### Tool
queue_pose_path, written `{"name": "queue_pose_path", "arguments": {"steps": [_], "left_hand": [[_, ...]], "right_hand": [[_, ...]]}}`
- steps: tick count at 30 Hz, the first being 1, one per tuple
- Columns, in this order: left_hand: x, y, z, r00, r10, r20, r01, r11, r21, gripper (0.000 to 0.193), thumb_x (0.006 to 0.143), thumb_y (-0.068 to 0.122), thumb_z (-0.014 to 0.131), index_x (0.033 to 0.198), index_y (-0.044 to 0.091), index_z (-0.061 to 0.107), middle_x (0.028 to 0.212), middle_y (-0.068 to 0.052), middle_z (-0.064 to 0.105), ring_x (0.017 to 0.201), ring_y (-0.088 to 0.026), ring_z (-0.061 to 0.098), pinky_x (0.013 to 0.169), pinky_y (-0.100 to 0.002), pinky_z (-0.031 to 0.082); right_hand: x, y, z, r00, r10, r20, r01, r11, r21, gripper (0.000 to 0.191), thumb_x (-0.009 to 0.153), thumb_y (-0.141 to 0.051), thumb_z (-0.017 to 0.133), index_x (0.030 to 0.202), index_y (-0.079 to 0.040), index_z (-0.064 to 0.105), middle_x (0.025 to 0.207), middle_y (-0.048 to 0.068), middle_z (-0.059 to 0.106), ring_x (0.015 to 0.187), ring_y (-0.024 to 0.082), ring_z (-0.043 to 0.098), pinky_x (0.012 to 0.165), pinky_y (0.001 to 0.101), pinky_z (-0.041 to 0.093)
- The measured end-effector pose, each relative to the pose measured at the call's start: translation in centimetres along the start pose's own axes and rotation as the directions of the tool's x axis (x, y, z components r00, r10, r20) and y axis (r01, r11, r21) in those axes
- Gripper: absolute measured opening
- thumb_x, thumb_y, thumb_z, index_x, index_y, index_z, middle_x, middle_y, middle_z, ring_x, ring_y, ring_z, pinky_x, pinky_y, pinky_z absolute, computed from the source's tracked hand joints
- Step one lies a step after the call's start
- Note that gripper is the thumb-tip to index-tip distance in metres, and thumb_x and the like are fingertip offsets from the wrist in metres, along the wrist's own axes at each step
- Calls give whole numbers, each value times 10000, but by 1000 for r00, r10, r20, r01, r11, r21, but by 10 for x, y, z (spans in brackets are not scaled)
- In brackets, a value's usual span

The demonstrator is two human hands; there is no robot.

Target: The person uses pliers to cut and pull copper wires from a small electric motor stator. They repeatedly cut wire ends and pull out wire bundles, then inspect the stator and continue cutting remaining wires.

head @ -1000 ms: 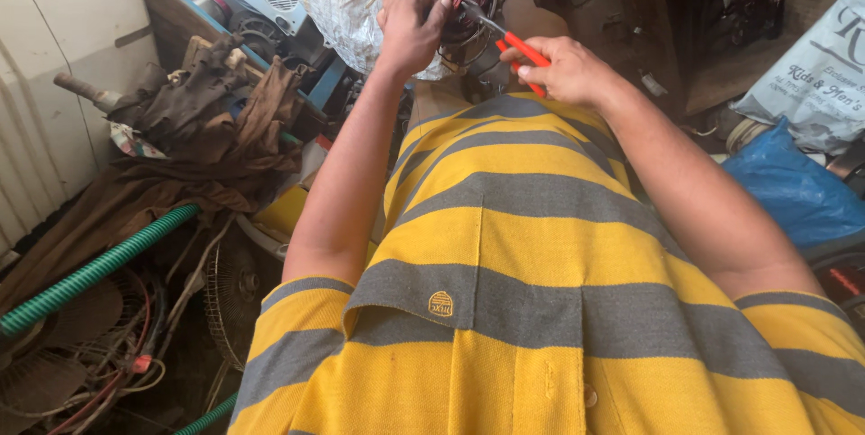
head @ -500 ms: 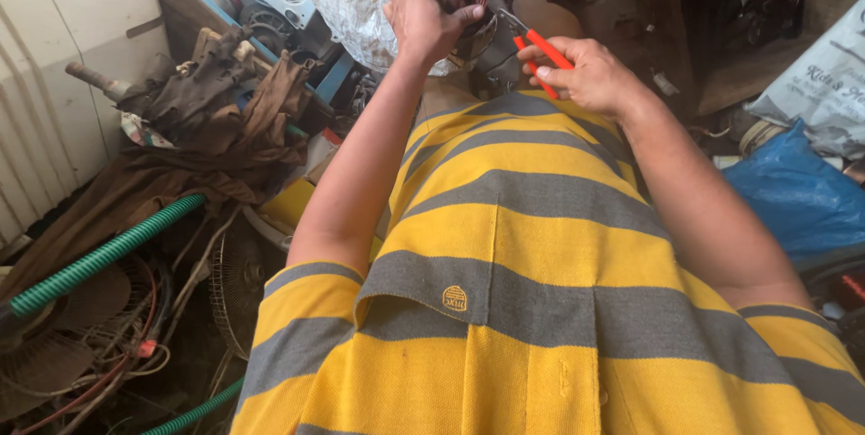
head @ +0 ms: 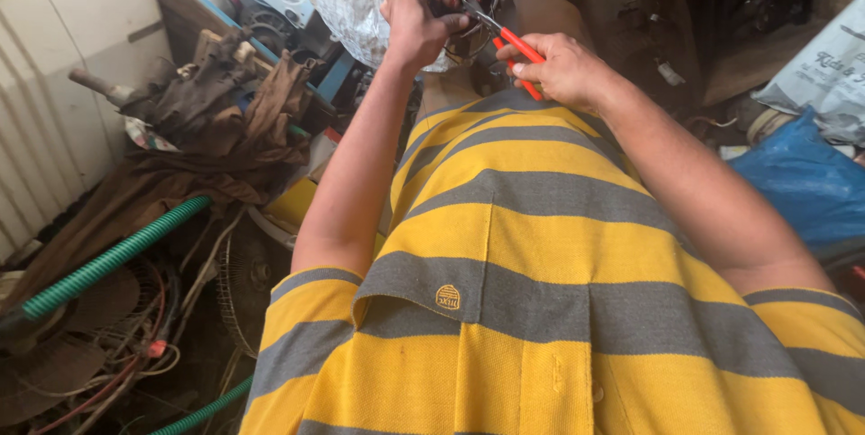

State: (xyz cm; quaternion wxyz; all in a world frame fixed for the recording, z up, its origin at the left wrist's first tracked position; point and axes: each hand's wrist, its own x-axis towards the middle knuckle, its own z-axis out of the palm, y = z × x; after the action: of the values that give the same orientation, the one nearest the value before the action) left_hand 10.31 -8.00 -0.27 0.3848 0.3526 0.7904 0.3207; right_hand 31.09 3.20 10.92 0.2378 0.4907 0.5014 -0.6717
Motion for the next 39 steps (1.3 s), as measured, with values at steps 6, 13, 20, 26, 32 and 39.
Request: {"name": "queue_pose_path", "arguments": {"steps": [6, 13, 20, 26, 32, 39], "left_hand": [[4, 0, 2, 1000, 0, -29, 1, 1000, 12, 348, 522, 255, 1015, 744, 141, 772, 1435, -157, 457, 1299, -357, 418, 1014, -477, 321], [4, -3, 4, 1000, 8, -17, -8, 1000, 9, 335, 565, 289, 1006, 756, 148, 770, 1050, -71, 619, 1162, -303, 474, 939, -434, 323], [2, -1, 8, 999, 7, -50, -9, 1000, -24, 312, 556, 253, 1005, 716, 144, 761, 1082, -74, 620, 1154, -295, 477, 957, -424, 344], [4, -4, 5, 999, -32, -12, 32, 999, -41, 303, 575, 236, 1001, 723, 141, 754, 1059, -68, 647, 1167, -271, 511, 981, -411, 362], [0, -6, 5, 999, 6, -43, -7, 999, -41, 291, 570, 192, 1009, 725, 120, 773, 1082, -93, 650, 1148, -294, 502, 945, -446, 383], [-3, -14, 7, 999, -14, -49, 10, 996, -83, 282, 590, 165, 1005, 722, 81, 772, 1160, -121, 608, 1113, -271, 529, 923, -422, 483]], "right_hand": [[-2, -2, -1, 995, -99, 4, 99, 982, -163, 355, 998, -139, 613, 1348, -105, 663, 983, 87, 704, 847, 142, 651, 784, 316, 547], [13, 1, -11, 992, -103, 76, 116, 976, -184, 253, 1050, -232, 553, 1227, -71, 636, 1040, 54, 706, 898, 122, 702, 820, 307, 567], [36, 19, -33, 965, -96, 244, 117, 991, -72, 270, 1102, -321, 501, 1067, -67, 583, 898, 43, 656, 758, 118, 623, 686, 300, 543], [50, 31, -40, 924, -91, 371, 52, 992, 114, 306, 1122, -383, 517, 1060, -89, 570, 840, 39, 594, 704, 122, 550, 618, 318, 491], [44, 12, -46, 936, 32, 351, -18, 999, -44, 308, 1038, -384, 475, 1026, -109, 614, 887, 24, 710, 785, 127, 704, 722, 320, 573], [47, 4, -42, 954, -6, 301, 53, 988, -148, 377, 1104, -394, 497, 975, -51, 586, 827, 62, 600, 687, 157, 566, 641, 362, 522]]}}
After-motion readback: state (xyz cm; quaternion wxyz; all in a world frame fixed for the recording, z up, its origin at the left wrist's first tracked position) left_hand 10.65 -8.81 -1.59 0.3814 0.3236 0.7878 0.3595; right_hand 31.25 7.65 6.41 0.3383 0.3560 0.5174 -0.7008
